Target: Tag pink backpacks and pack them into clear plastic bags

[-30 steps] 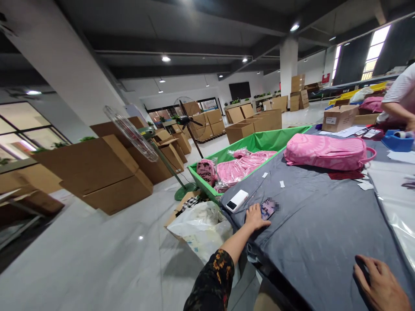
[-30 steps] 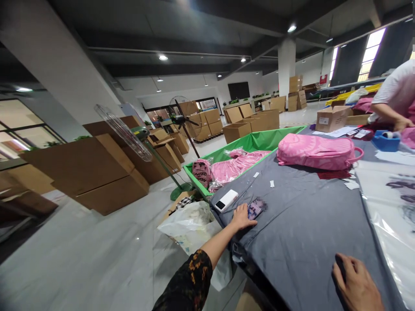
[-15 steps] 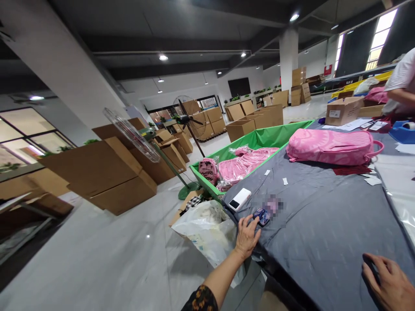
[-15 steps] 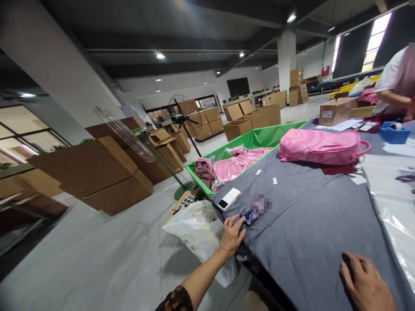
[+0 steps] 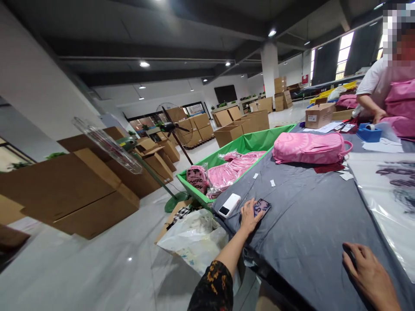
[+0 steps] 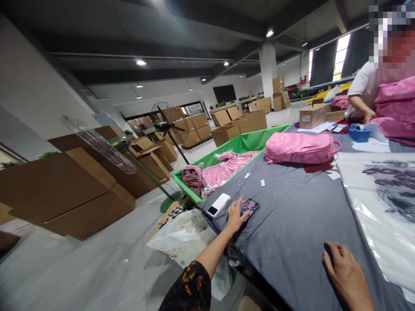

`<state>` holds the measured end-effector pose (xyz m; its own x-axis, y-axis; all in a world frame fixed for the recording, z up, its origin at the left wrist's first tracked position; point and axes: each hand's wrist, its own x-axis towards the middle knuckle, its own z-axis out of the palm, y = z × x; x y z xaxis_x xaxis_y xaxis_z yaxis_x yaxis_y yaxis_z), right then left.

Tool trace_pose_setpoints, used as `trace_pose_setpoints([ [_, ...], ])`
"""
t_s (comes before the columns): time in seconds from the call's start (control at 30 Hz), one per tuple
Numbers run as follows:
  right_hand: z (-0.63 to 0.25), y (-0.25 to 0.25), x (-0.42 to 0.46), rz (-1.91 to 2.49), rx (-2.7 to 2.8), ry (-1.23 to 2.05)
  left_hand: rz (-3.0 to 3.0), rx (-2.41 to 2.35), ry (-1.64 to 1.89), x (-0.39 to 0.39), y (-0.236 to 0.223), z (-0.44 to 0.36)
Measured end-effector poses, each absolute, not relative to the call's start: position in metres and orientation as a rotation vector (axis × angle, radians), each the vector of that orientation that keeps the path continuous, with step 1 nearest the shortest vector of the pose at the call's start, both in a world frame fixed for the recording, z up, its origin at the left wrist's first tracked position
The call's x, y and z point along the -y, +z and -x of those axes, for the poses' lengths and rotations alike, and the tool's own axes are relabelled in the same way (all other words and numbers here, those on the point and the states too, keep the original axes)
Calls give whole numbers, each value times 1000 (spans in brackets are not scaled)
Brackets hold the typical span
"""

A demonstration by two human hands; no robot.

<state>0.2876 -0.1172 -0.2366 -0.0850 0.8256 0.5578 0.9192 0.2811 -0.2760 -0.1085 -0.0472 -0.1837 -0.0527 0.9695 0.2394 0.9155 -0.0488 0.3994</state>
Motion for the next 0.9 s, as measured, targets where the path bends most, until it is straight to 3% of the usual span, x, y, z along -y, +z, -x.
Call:
trace_pose_setpoints([
  [0.27, -286, -236, 117, 1553, 1941, -216, -2116, -2207, 789, 102, -203, 119],
  [0.9, -288, -236, 119, 1611, 1925, -103, -2087, -2223, 751, 98, -198, 89],
])
